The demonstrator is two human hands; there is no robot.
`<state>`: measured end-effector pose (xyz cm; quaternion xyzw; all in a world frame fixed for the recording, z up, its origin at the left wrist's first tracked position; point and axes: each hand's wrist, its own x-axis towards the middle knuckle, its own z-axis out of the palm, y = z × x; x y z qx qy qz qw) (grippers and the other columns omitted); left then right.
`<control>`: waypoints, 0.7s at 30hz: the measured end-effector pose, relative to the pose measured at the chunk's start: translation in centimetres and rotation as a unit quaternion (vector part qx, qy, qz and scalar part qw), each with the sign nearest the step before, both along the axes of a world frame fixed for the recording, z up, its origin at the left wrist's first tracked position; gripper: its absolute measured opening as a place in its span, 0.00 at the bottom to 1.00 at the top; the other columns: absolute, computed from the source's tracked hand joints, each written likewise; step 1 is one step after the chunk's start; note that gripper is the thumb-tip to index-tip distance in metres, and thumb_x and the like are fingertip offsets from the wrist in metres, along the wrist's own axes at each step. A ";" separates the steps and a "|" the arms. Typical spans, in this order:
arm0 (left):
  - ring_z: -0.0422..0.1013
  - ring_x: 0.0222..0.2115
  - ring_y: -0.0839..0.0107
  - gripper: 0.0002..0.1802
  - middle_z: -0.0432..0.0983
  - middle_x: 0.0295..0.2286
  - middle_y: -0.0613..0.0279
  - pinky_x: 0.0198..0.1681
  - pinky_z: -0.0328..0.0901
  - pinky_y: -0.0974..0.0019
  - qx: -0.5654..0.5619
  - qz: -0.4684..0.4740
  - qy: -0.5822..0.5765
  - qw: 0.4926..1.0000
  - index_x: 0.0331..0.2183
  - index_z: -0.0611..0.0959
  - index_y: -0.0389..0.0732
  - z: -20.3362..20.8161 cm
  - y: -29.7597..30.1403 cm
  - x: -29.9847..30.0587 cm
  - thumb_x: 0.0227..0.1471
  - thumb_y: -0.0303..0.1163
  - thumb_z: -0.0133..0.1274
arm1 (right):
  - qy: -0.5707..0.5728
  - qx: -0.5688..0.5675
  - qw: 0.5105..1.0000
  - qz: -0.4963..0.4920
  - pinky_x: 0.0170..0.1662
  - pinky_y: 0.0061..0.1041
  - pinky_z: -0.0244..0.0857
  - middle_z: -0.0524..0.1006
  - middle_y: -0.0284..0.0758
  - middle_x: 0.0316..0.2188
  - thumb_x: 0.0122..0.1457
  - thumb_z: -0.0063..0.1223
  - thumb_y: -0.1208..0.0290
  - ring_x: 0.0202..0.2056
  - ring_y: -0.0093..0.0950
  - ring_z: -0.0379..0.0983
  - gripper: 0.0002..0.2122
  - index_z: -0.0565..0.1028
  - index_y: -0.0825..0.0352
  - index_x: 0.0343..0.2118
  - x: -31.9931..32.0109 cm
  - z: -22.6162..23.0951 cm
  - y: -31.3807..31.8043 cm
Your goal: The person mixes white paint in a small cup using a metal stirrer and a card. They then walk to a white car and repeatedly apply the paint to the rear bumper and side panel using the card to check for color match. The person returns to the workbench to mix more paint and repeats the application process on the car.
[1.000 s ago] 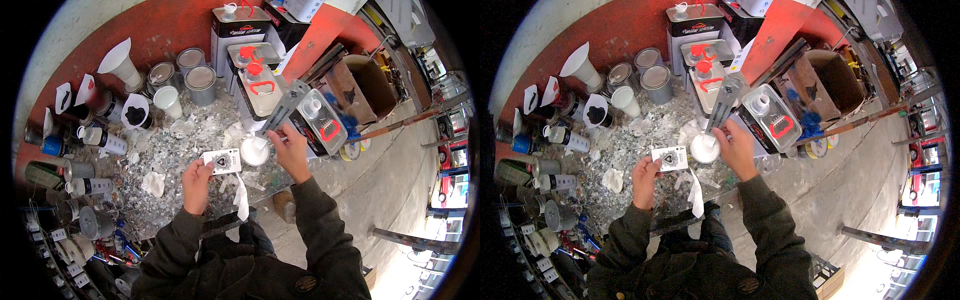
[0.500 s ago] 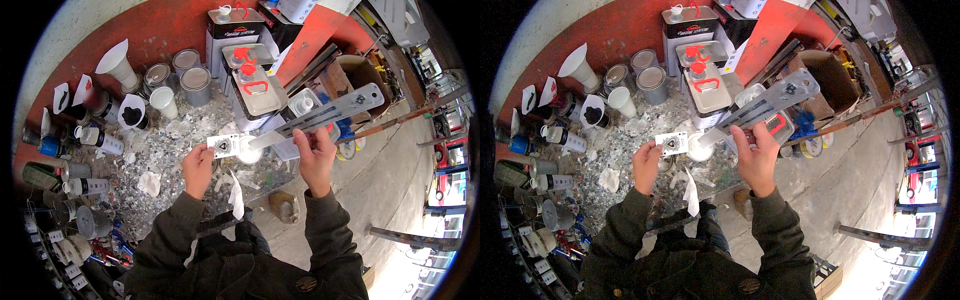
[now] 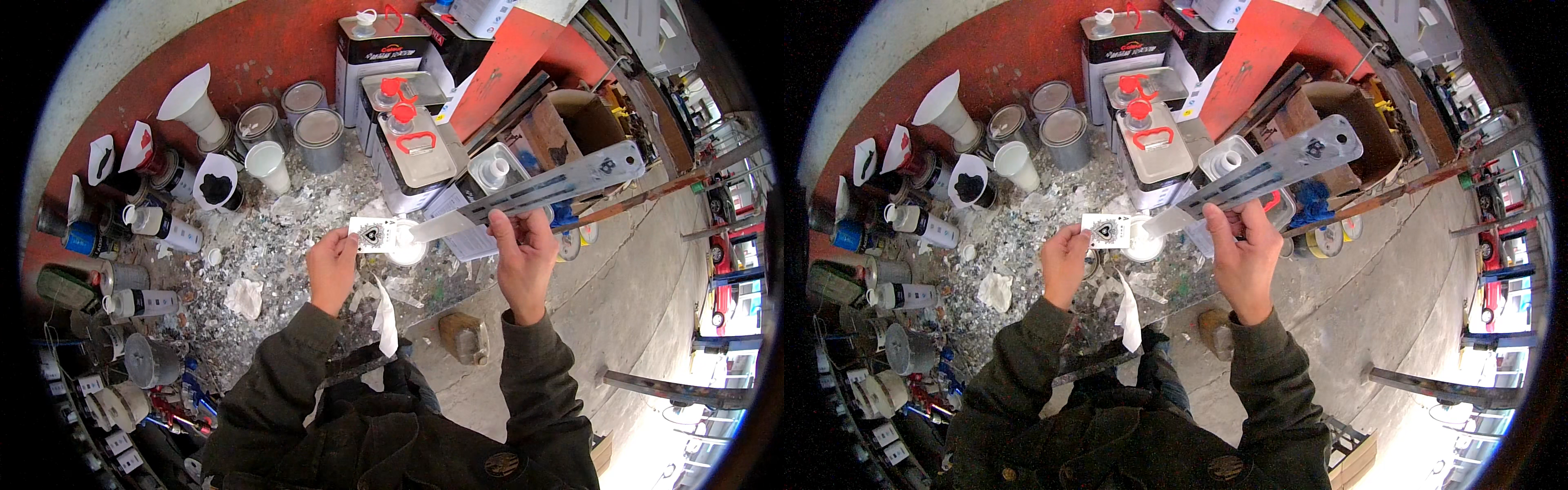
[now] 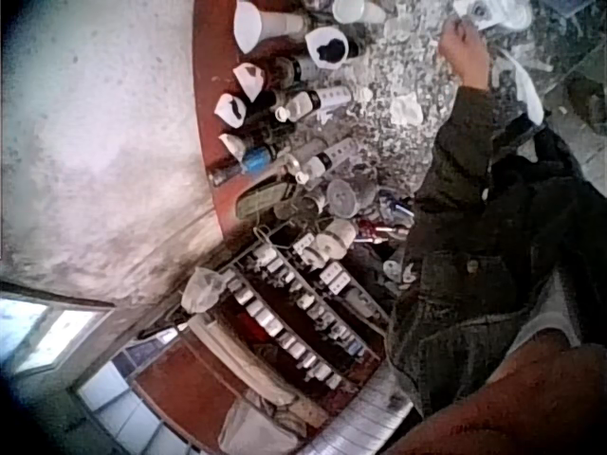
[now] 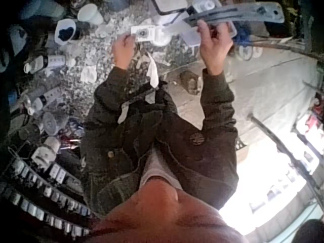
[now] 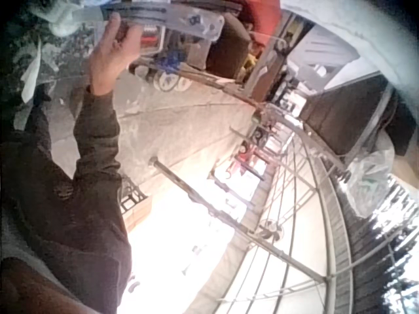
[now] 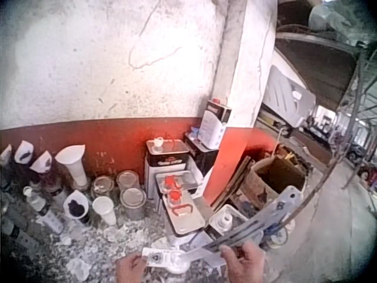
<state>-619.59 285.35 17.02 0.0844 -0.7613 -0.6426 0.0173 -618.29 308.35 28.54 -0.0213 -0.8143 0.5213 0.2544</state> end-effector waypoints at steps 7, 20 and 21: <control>0.69 0.23 0.83 0.12 0.79 0.23 0.60 0.25 0.63 0.74 -0.023 -0.005 -0.006 1.000 0.35 0.78 0.27 -0.3 0.0 -0.3 0.52 0.28 0.50 | -0.004 0.029 1.000 0.006 0.27 0.16 0.61 0.72 0.30 0.19 0.53 0.57 0.75 0.22 0.14 0.64 0.07 0.72 0.72 0.27 -0.1 0.1 -0.2; 0.72 0.25 0.80 0.11 0.79 0.25 0.61 0.28 0.64 0.74 0.054 -0.027 -0.048 0.997 0.35 0.79 0.29 -2.8 0.8 -0.9 0.51 0.27 0.51 | 0.017 -0.016 0.999 0.041 0.27 0.16 0.62 0.73 0.32 0.21 0.52 0.58 0.77 0.22 0.15 0.66 0.06 0.72 0.73 0.28 -0.2 2.0 -2.8; 0.71 0.24 0.80 0.11 0.79 0.25 0.62 0.28 0.64 0.75 0.067 -0.027 -0.049 0.996 0.35 0.80 0.29 -3.0 0.9 -1.0 0.51 0.27 0.51 | 0.018 -0.016 0.999 0.042 0.27 0.16 0.63 0.73 0.32 0.21 0.52 0.58 0.77 0.22 0.15 0.66 0.06 0.73 0.73 0.28 -0.3 2.0 -2.9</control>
